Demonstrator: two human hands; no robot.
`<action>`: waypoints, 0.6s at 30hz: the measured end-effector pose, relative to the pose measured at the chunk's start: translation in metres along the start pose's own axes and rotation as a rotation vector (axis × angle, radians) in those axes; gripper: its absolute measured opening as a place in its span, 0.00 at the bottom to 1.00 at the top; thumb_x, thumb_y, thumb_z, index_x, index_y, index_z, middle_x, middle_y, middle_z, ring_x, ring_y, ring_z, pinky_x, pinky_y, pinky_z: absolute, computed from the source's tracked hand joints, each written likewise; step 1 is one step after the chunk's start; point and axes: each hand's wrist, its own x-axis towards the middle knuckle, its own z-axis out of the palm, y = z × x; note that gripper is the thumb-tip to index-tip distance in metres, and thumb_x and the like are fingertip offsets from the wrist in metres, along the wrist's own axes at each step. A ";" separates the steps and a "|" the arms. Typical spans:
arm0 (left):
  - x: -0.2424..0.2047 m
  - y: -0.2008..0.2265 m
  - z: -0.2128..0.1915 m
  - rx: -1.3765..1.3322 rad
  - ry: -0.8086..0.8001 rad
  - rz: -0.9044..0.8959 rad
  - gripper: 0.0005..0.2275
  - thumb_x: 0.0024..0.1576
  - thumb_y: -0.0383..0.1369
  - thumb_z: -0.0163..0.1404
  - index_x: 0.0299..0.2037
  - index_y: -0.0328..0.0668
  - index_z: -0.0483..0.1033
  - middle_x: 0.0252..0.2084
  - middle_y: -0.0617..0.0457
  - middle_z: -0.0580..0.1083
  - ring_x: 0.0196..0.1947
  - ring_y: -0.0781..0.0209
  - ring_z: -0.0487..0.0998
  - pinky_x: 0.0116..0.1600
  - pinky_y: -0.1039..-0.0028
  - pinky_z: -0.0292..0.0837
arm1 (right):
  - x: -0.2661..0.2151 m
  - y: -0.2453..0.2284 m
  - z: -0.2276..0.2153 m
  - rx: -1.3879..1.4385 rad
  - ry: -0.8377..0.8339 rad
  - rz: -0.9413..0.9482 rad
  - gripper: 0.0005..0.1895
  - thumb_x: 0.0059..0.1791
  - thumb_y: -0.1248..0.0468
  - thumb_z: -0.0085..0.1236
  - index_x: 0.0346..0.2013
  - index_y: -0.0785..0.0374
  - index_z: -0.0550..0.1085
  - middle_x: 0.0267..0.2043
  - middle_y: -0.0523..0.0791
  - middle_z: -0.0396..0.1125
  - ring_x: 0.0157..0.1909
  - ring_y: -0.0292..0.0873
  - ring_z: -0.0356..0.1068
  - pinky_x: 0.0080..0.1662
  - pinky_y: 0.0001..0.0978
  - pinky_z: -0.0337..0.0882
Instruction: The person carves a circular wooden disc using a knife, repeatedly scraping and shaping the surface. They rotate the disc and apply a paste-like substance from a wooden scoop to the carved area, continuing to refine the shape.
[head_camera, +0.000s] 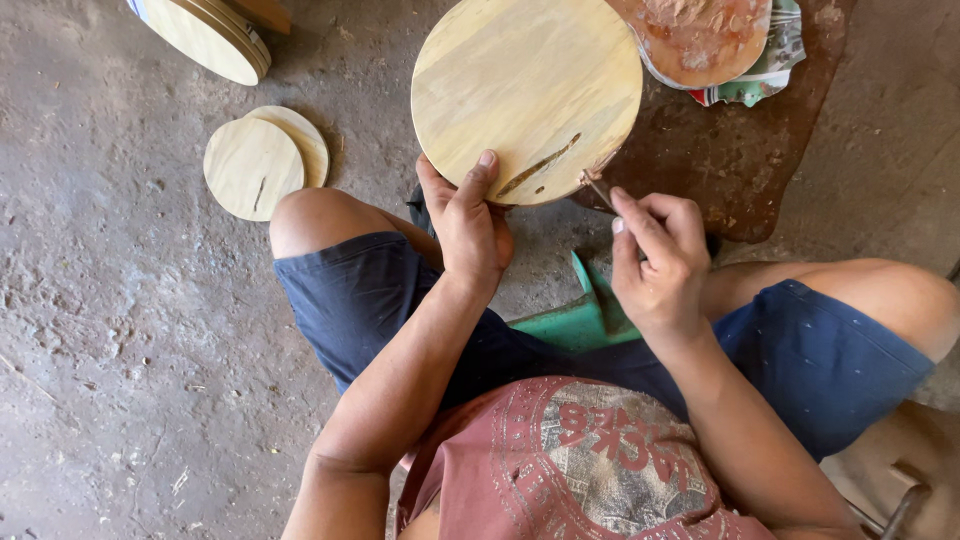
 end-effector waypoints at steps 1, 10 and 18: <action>0.000 -0.001 -0.001 0.005 0.005 0.001 0.21 0.58 0.21 0.54 0.59 0.40 0.60 0.53 0.46 0.71 0.55 0.54 0.73 0.60 0.61 0.70 | 0.000 -0.002 0.001 -0.001 0.000 -0.018 0.18 0.52 0.79 0.59 0.57 0.68 0.77 0.45 0.52 0.66 0.44 0.50 0.68 0.45 0.38 0.71; 0.001 -0.006 -0.006 0.065 -0.059 0.100 0.23 0.59 0.20 0.53 0.62 0.39 0.59 0.56 0.45 0.70 0.59 0.55 0.71 0.65 0.62 0.66 | 0.005 -0.008 -0.010 -0.029 -0.070 -0.011 0.14 0.50 0.78 0.58 0.50 0.69 0.78 0.42 0.50 0.69 0.41 0.48 0.72 0.42 0.38 0.74; -0.001 -0.009 -0.006 0.103 -0.110 0.168 0.24 0.59 0.18 0.53 0.63 0.38 0.58 0.57 0.44 0.68 0.60 0.56 0.69 0.67 0.64 0.64 | 0.006 -0.011 -0.008 -0.241 -0.088 -0.078 0.16 0.48 0.76 0.61 0.50 0.67 0.79 0.39 0.49 0.67 0.40 0.51 0.71 0.42 0.41 0.73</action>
